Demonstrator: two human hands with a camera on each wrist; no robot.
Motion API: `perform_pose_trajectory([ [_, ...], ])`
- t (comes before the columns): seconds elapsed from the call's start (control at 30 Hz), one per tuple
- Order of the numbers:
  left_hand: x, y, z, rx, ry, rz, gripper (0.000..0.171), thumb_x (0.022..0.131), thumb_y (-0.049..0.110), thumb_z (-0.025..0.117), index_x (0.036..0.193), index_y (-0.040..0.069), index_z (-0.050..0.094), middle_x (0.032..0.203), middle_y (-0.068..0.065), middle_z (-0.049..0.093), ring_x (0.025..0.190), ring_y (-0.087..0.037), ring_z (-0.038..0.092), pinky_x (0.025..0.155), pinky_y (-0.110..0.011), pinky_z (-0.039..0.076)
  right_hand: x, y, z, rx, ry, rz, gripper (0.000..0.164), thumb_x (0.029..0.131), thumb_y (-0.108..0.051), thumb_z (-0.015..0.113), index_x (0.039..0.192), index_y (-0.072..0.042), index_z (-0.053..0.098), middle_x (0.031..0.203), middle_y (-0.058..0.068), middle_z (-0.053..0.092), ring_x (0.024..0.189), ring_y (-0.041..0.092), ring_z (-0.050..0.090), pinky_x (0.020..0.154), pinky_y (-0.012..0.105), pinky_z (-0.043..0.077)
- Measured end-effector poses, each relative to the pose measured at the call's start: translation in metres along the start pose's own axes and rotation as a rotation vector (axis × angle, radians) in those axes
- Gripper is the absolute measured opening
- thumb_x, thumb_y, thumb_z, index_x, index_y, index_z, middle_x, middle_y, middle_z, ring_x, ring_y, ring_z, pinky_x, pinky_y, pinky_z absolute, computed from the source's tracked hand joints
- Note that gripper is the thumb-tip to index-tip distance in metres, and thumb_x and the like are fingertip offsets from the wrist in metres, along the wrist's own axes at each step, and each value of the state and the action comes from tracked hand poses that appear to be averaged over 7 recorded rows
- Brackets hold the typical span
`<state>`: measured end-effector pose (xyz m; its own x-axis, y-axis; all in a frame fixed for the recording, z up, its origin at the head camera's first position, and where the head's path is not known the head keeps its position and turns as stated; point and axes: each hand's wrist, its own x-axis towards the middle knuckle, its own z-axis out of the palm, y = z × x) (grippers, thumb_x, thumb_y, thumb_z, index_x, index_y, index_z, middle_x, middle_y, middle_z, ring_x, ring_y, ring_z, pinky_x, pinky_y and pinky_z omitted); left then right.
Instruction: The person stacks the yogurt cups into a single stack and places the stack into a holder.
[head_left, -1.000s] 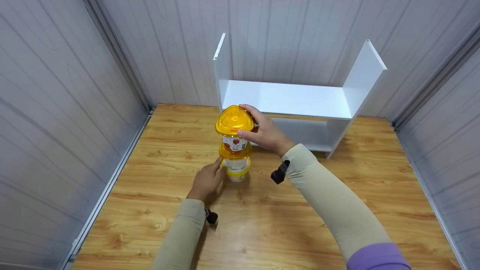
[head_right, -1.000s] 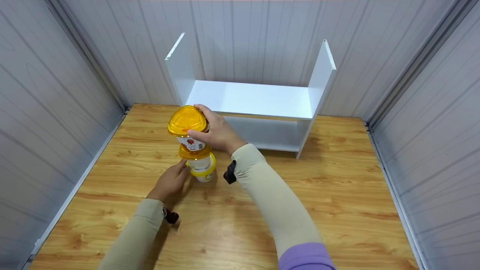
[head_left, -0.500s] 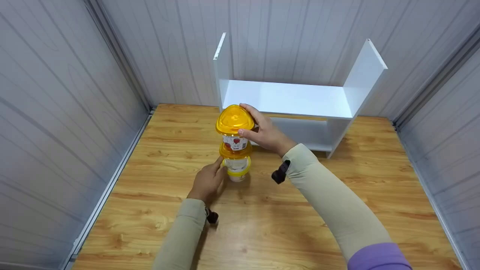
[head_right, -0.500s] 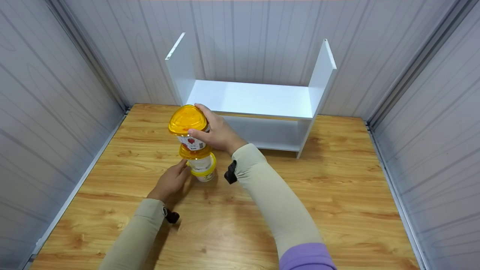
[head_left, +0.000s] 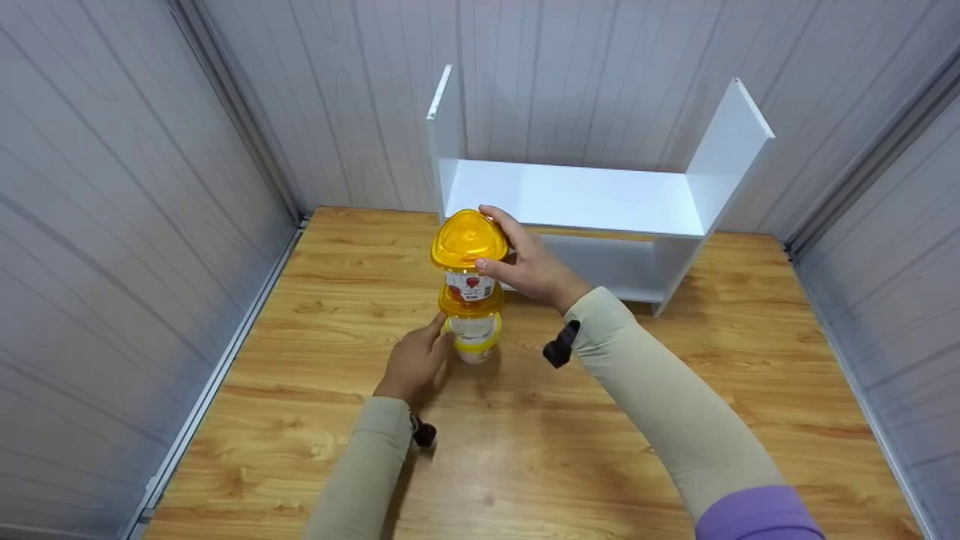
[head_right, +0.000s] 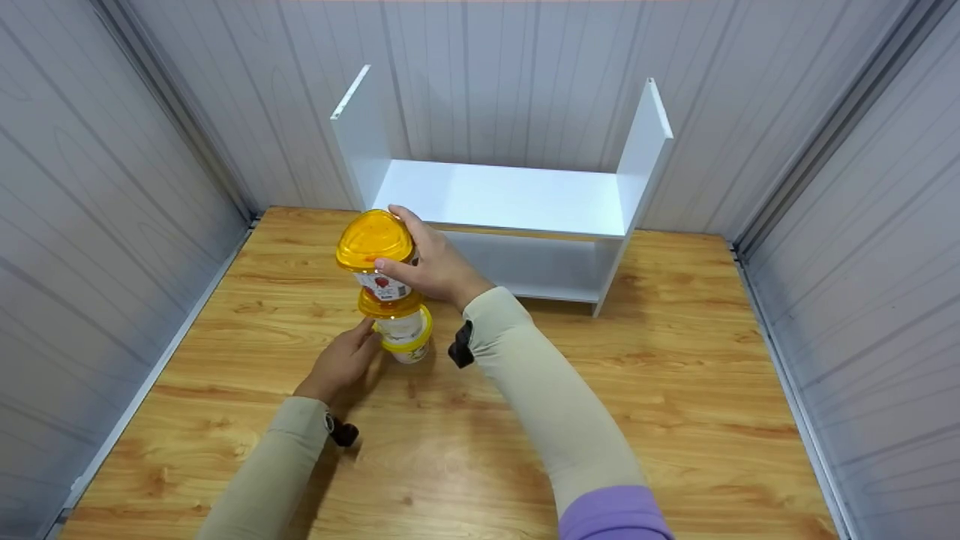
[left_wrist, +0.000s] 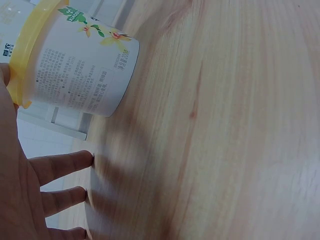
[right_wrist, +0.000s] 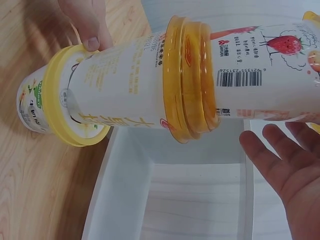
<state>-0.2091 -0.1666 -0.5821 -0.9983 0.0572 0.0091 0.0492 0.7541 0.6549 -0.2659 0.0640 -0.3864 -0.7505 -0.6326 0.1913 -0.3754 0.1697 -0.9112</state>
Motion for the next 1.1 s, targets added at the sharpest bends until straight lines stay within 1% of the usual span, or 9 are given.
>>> perform_pose_trajectory([
  [0.1,0.001,0.001,0.000,0.010,-0.002,0.002,0.055,0.107,0.049,0.040,0.159,0.033,0.032,0.144,-0.007,0.058,0.132,-0.031,0.055,0.111,-0.052,0.040,-0.002,0.001,-0.002,-0.005,0.012,-0.005,0.081,0.097,-0.025,0.068,0.161,-0.017,0.021,0.147,0.008,0.048,0.130,0.022,0.052,0.108,0.042,0.046],
  [0.27,0.001,0.001,-0.001,0.012,-0.012,-0.010,0.056,0.106,0.051,0.038,0.159,0.034,0.032,0.146,-0.006,0.057,0.133,-0.031,0.053,0.112,-0.051,0.039,-0.008,0.002,-0.006,-0.035,0.037,-0.018,0.079,0.096,-0.035,0.067,0.161,-0.019,0.024,0.151,0.007,0.044,0.134,0.022,0.048,0.108,0.044,0.045],
  [0.33,0.001,0.001,0.000,0.012,-0.014,-0.004,0.056,0.107,0.051,0.038,0.159,0.033,0.032,0.146,-0.007,0.057,0.133,-0.031,0.054,0.112,-0.051,0.039,-0.011,0.002,-0.008,-0.045,0.046,-0.020,0.079,0.096,-0.037,0.067,0.161,-0.019,0.025,0.153,0.007,0.042,0.137,0.022,0.047,0.109,0.044,0.044],
  [0.53,0.001,0.000,0.000,0.011,-0.012,0.016,0.055,0.107,0.051,0.037,0.159,0.032,0.031,0.145,-0.008,0.058,0.132,-0.032,0.054,0.111,-0.052,0.040,-0.021,0.001,-0.017,-0.070,0.075,-0.040,0.074,0.098,-0.033,0.063,0.160,-0.018,0.026,0.155,0.007,0.040,0.140,0.024,0.044,0.111,0.047,0.042],
  [0.73,0.001,0.000,0.000,0.022,-0.003,0.022,0.055,0.107,0.051,0.037,0.159,0.033,0.032,0.143,-0.009,0.059,0.130,-0.032,0.056,0.110,-0.051,0.041,-0.034,0.002,-0.031,-0.089,0.129,-0.069,0.069,0.099,-0.030,0.060,0.159,-0.014,0.029,0.155,0.019,0.039,0.140,0.035,0.042,0.112,0.054,0.039],
  [0.77,0.001,0.000,0.000,0.022,-0.002,0.023,0.055,0.107,0.051,0.037,0.159,0.033,0.032,0.142,-0.009,0.060,0.130,-0.031,0.056,0.110,-0.051,0.042,-0.036,0.003,-0.033,-0.082,0.139,-0.077,0.068,0.099,-0.028,0.060,0.158,-0.013,0.030,0.155,0.020,0.039,0.140,0.035,0.042,0.112,0.054,0.039],
  [0.93,0.001,0.000,-0.001,0.020,-0.001,0.010,0.056,0.106,0.052,0.037,0.158,0.033,0.033,0.143,-0.008,0.059,0.130,-0.031,0.056,0.110,-0.051,0.042,-0.045,0.009,-0.045,-0.069,0.196,-0.099,0.065,0.099,-0.022,0.059,0.156,-0.008,0.033,0.153,0.019,0.042,0.138,0.032,0.044,0.113,0.053,0.037],
  [1.03,0.000,0.000,-0.001,0.020,0.000,0.005,0.056,0.106,0.052,0.037,0.158,0.031,0.034,0.144,-0.007,0.058,0.131,-0.031,0.055,0.111,-0.051,0.040,-0.051,0.012,-0.052,-0.091,0.229,-0.099,0.061,0.100,-0.019,0.058,0.155,-0.007,0.035,0.152,0.019,0.043,0.139,0.034,0.045,0.113,0.053,0.038],
  [1.1,0.000,0.000,0.000,0.021,-0.005,-0.003,0.057,0.106,0.053,0.036,0.158,0.033,0.033,0.145,-0.006,0.057,0.132,-0.030,0.054,0.112,-0.051,0.040,-0.055,0.014,-0.057,-0.111,0.256,-0.092,0.059,0.101,-0.016,0.058,0.155,-0.006,0.036,0.151,0.020,0.045,0.138,0.034,0.046,0.112,0.052,0.039],
])
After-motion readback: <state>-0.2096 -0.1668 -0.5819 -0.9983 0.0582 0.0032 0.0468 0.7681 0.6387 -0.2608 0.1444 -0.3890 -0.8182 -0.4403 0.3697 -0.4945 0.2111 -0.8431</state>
